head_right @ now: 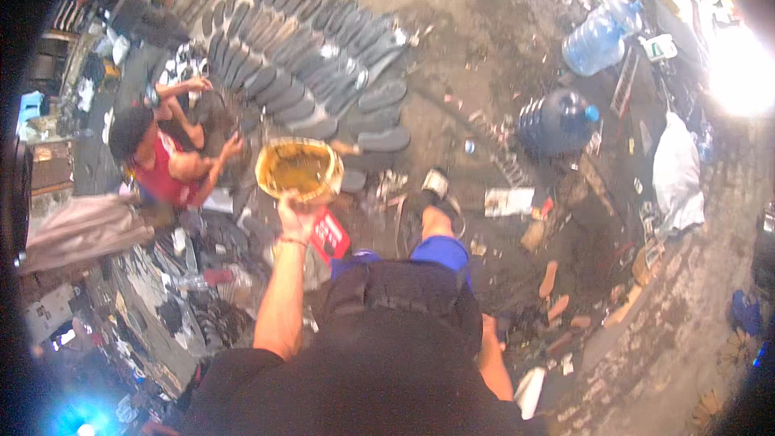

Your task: The person pours yellow adhesive from a metal tin into a small container, then sits on the floor and applies the adhesive to multiple black shoe soles using a brush. The person repeatedly dips the brush into the container and coats the soles, placing them aside after each application.

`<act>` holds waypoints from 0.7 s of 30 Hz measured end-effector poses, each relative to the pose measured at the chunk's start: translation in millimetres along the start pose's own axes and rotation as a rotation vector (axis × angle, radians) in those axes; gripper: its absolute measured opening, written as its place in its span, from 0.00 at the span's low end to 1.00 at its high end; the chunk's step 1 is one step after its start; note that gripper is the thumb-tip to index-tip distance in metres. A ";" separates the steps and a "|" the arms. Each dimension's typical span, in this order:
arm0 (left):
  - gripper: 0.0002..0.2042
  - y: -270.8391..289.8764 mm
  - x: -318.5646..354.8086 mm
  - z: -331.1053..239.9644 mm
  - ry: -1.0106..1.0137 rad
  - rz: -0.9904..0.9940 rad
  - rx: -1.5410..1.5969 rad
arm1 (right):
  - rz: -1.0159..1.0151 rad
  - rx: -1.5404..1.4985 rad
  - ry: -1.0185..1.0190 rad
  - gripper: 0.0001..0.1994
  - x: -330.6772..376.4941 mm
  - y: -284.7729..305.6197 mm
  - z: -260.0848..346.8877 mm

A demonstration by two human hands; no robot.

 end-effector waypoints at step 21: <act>0.34 -378.2 -302.8 117.5 -0.032 -0.391 -0.241 | -0.064 0.044 0.029 0.11 -324.4 388.2 600.1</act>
Point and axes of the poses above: each hand's wrist, its own x-axis away from the middle knuckle, its own y-axis out of the back of the hand, z = x × y, the point moved 9 cm from there along -x, towards the middle knuckle, and after that the axes turned 13 degrees about x, right-handed, at the moved point
